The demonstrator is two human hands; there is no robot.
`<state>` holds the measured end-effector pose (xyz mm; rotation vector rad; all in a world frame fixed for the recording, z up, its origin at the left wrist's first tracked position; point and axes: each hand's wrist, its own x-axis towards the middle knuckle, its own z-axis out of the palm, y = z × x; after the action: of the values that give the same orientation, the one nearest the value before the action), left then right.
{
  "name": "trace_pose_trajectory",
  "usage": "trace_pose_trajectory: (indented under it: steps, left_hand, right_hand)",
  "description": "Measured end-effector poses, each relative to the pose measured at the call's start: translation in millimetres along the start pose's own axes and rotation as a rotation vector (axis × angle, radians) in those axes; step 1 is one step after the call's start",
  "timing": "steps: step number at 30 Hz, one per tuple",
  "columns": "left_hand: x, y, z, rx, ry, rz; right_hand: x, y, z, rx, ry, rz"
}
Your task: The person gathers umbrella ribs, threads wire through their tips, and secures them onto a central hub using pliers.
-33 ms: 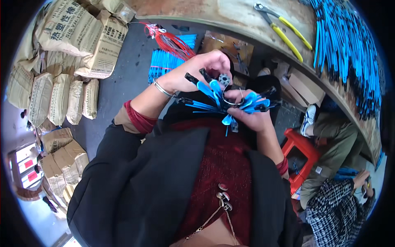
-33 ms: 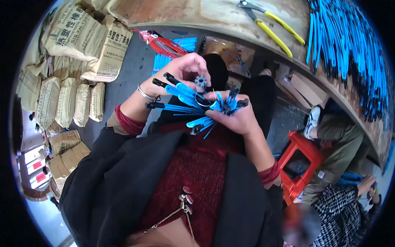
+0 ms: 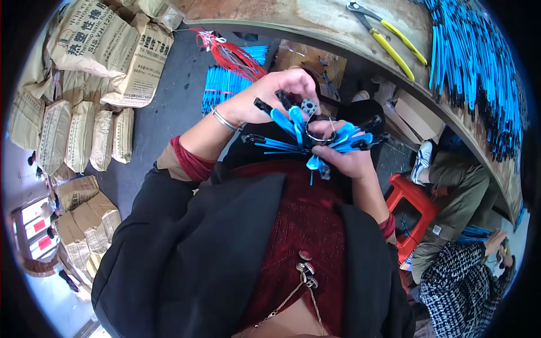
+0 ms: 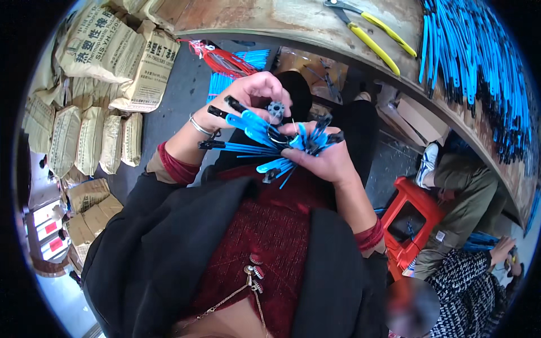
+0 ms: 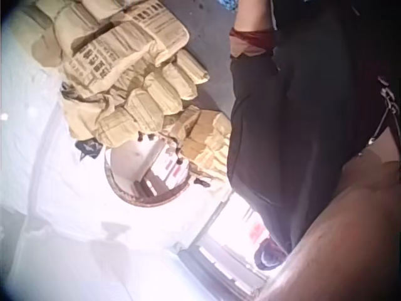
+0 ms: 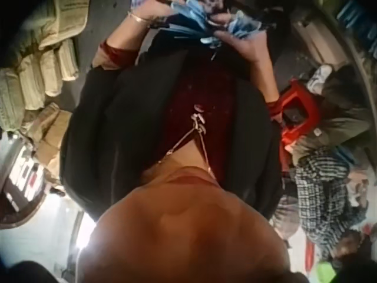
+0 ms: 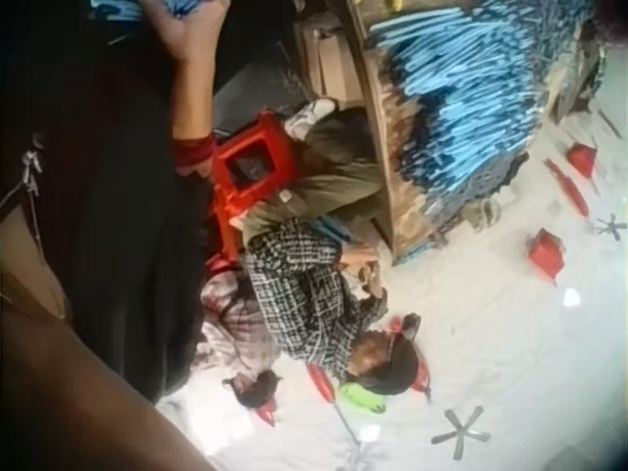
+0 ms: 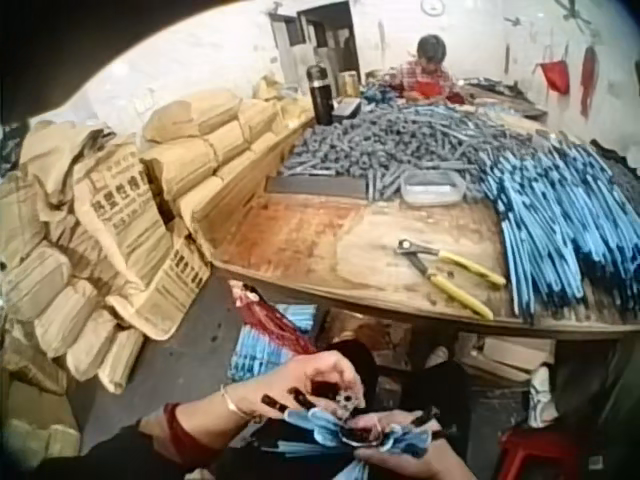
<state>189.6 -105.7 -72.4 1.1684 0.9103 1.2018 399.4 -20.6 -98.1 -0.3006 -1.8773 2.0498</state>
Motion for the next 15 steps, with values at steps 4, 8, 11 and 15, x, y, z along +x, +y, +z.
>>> trace_pose_trajectory:
  steps: [4, 8, 11, 15]
  left_hand:
    - [0.2, -11.9, 2.3, 0.113, -0.069, 0.136]
    - [4.1, -14.7, 0.1, 0.2, -0.16, 0.094]
    - [9.2, -9.0, -0.1, 0.126, -0.204, -0.059]
    - [15.1, 1.1, 4.8, -0.036, -0.161, -0.166]
  right_hand:
    - [-16.6, -4.2, 3.4, 0.063, 0.054, 0.134]
    - [-19.8, 3.5, 4.3, 0.063, 0.099, 0.15]
    - [-20.0, 3.2, 4.6, 0.115, 0.11, 0.174]
    - [-16.6, 6.0, 2.8, 0.101, 0.111, 0.188]
